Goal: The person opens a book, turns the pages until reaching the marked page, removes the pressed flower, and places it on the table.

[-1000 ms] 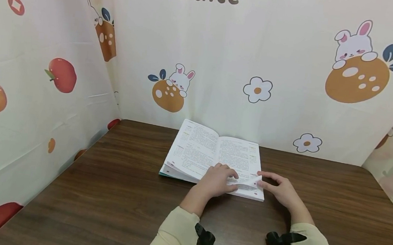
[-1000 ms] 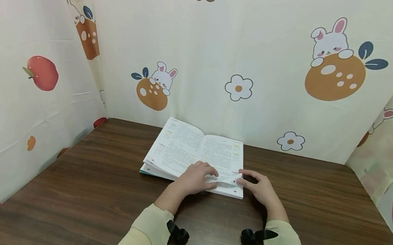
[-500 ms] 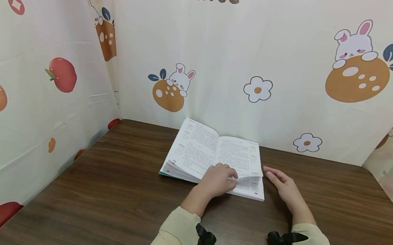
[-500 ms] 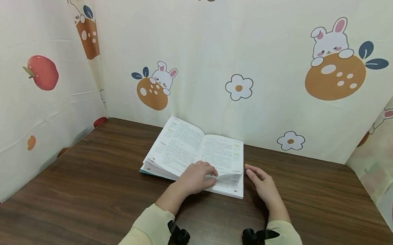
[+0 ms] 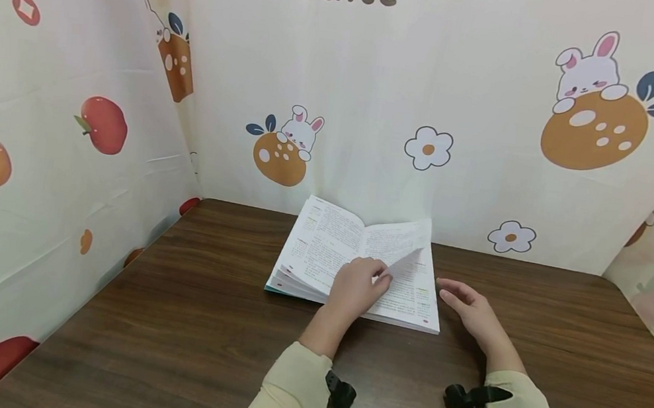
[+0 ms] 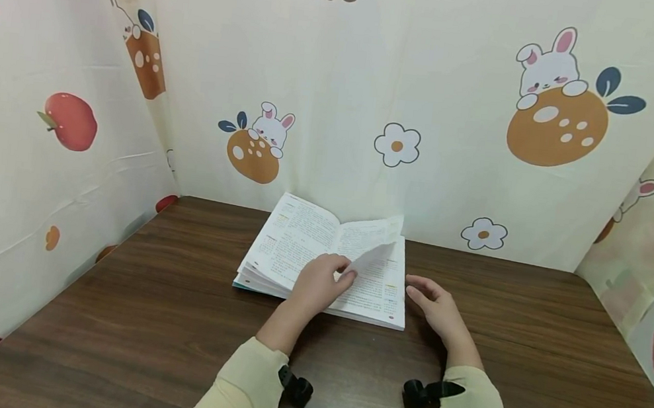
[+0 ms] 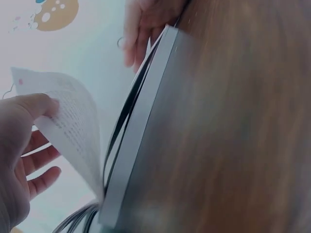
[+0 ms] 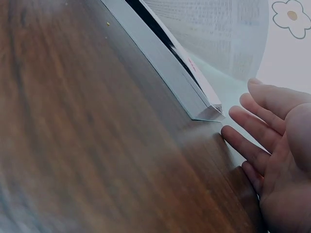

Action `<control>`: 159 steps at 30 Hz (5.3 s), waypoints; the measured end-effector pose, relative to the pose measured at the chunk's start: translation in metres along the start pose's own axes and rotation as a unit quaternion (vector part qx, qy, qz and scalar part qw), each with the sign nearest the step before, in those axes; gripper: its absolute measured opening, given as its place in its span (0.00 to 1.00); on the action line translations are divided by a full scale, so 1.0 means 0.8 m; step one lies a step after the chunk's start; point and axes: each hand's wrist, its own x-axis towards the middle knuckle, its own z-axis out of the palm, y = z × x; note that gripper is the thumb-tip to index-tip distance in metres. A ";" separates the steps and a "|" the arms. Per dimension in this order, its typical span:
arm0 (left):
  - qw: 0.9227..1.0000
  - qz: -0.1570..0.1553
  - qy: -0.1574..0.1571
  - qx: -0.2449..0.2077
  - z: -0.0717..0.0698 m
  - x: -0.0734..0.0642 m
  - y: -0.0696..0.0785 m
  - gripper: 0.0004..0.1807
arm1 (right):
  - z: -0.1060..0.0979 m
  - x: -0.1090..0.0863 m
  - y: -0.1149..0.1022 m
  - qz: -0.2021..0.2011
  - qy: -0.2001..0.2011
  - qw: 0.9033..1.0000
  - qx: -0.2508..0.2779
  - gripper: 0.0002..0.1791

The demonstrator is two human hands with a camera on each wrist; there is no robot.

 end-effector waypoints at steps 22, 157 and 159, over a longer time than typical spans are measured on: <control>0.944 -0.210 0.126 -0.222 -0.068 -0.001 -0.078 0.13 | 0.001 -0.003 0.000 -0.001 -0.008 1.000 0.007 0.29; 0.993 -0.093 -0.071 0.031 -0.002 -0.003 -0.055 0.13 | -0.006 -0.004 0.002 -0.099 -0.137 0.985 -0.031 0.35; 0.993 -0.090 -0.067 0.025 -0.003 -0.003 -0.054 0.13 | -0.006 -0.003 0.002 -0.100 -0.137 0.985 -0.033 0.34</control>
